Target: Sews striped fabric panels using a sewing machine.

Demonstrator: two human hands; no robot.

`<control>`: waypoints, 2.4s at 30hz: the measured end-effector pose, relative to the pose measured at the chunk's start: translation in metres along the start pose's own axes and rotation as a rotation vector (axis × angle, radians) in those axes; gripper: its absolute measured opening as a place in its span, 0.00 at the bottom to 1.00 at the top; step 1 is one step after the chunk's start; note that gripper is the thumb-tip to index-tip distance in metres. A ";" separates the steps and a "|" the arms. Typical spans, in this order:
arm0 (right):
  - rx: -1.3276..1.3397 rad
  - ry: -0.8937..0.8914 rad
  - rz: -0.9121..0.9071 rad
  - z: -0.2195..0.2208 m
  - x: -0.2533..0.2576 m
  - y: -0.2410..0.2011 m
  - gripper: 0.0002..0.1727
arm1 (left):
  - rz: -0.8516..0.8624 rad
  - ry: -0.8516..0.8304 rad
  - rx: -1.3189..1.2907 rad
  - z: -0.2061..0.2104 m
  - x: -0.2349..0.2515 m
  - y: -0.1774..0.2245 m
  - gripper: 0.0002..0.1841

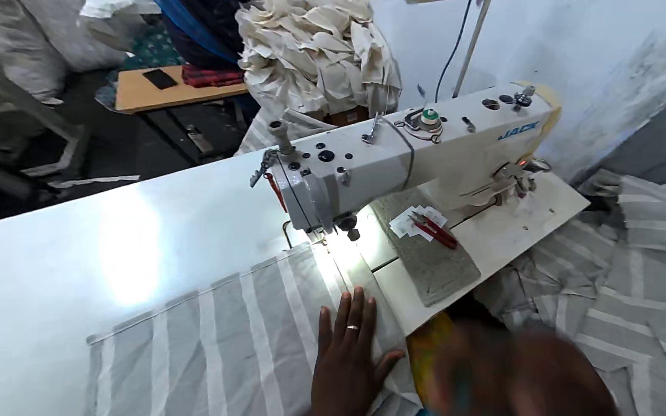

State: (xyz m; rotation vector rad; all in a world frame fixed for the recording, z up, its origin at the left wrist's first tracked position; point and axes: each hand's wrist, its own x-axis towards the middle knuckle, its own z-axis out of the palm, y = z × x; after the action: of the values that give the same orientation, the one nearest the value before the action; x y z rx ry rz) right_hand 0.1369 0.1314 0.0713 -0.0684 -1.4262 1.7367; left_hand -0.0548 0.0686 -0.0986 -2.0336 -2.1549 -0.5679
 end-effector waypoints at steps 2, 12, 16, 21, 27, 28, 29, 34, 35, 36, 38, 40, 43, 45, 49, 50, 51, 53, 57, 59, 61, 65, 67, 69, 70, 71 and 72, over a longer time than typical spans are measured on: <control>-0.721 0.298 -0.047 -0.066 0.032 0.041 0.09 | 0.010 0.032 0.008 0.005 0.000 -0.002 0.52; -1.726 0.338 0.331 -0.196 0.068 0.108 0.28 | 0.023 0.045 0.070 0.010 -0.002 -0.005 0.53; -1.948 0.540 0.075 -0.171 0.044 0.090 0.27 | -0.007 0.099 -0.132 0.004 -0.001 -0.007 0.45; -1.669 0.295 -0.200 -0.066 0.013 0.093 0.27 | -0.179 0.329 -0.727 -0.043 0.018 0.016 0.25; -1.359 0.218 -0.414 0.002 0.000 0.109 0.17 | -0.530 0.245 -1.521 -0.094 0.019 0.023 0.11; -1.326 0.226 -0.412 0.004 -0.001 0.110 0.18 | -0.582 0.254 -1.569 -0.098 0.016 0.023 0.10; -1.290 0.235 -0.390 0.006 -0.001 0.108 0.19 | -0.625 0.263 -1.608 -0.101 0.014 0.022 0.08; -0.885 0.263 -0.162 0.008 0.000 0.093 0.34 | -0.658 0.288 -1.663 -0.109 0.005 0.018 0.03; -0.795 0.239 -0.120 0.008 0.002 0.090 0.36 | -0.649 0.290 -1.662 -0.110 0.004 0.018 0.03; -0.724 0.214 -0.087 0.009 0.004 0.087 0.36 | -0.643 0.290 -1.662 -0.112 0.004 0.019 0.03; -0.645 0.179 -0.039 0.011 0.006 0.082 0.37 | -0.641 0.290 -1.665 -0.114 0.005 0.021 0.03; -0.607 0.178 -0.006 0.013 0.007 0.080 0.37 | -0.637 0.297 -1.667 -0.114 0.005 0.022 0.03; -0.559 0.204 0.040 0.013 0.009 0.079 0.38 | -0.616 0.296 -1.665 -0.114 0.005 0.023 0.03; -0.517 0.221 0.086 0.013 0.010 0.078 0.39 | -0.600 0.287 -1.659 -0.113 0.005 0.022 0.03; -0.364 0.254 0.214 0.012 0.014 0.075 0.40 | -0.614 0.262 -1.670 -0.113 0.007 0.019 0.03; -0.331 0.267 0.237 0.012 0.015 0.075 0.38 | -0.626 0.264 -1.673 -0.112 0.008 0.019 0.03; -0.309 0.287 0.256 0.011 0.016 0.077 0.36 | -0.625 0.286 -1.657 -0.109 0.009 0.019 0.05; -0.291 0.364 0.314 0.007 0.020 0.086 0.32 | -0.511 0.395 -1.478 -0.092 0.008 0.017 0.13; -0.181 0.491 0.604 -0.002 0.036 0.097 0.31 | -0.124 0.546 -0.583 -0.048 0.007 -0.005 0.21; -0.085 0.506 0.698 -0.003 0.049 0.102 0.27 | 0.072 0.628 -0.227 -0.044 0.020 -0.020 0.09; -0.087 0.502 0.670 -0.004 0.061 0.116 0.21 | 0.211 0.682 -0.025 -0.046 0.042 -0.043 0.07; -1.022 0.153 0.423 -0.013 0.067 0.170 0.26 | 0.235 0.514 0.072 -0.030 0.084 -0.103 0.09; -1.428 -0.016 0.378 -0.009 0.062 0.186 0.22 | 0.199 0.396 0.012 -0.016 0.089 -0.125 0.10; -1.587 -0.018 0.289 -0.007 0.060 0.191 0.13 | 0.203 0.333 -0.039 -0.008 0.082 -0.128 0.11; -1.557 -0.005 0.315 -0.008 0.065 0.187 0.13 | 0.226 0.316 -0.061 -0.006 0.079 -0.126 0.12; -1.488 0.011 0.344 -0.011 0.070 0.179 0.14 | 0.256 0.314 -0.079 -0.005 0.077 -0.124 0.13; -1.424 0.023 0.355 -0.014 0.074 0.172 0.15 | 0.278 0.319 -0.090 -0.003 0.077 -0.123 0.13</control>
State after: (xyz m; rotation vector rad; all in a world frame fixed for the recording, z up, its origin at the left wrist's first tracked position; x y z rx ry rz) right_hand -0.0003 0.1939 -0.0409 -1.1237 -2.4329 0.6033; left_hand -0.1825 0.1365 -0.0918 -2.0705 -1.6631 -0.8896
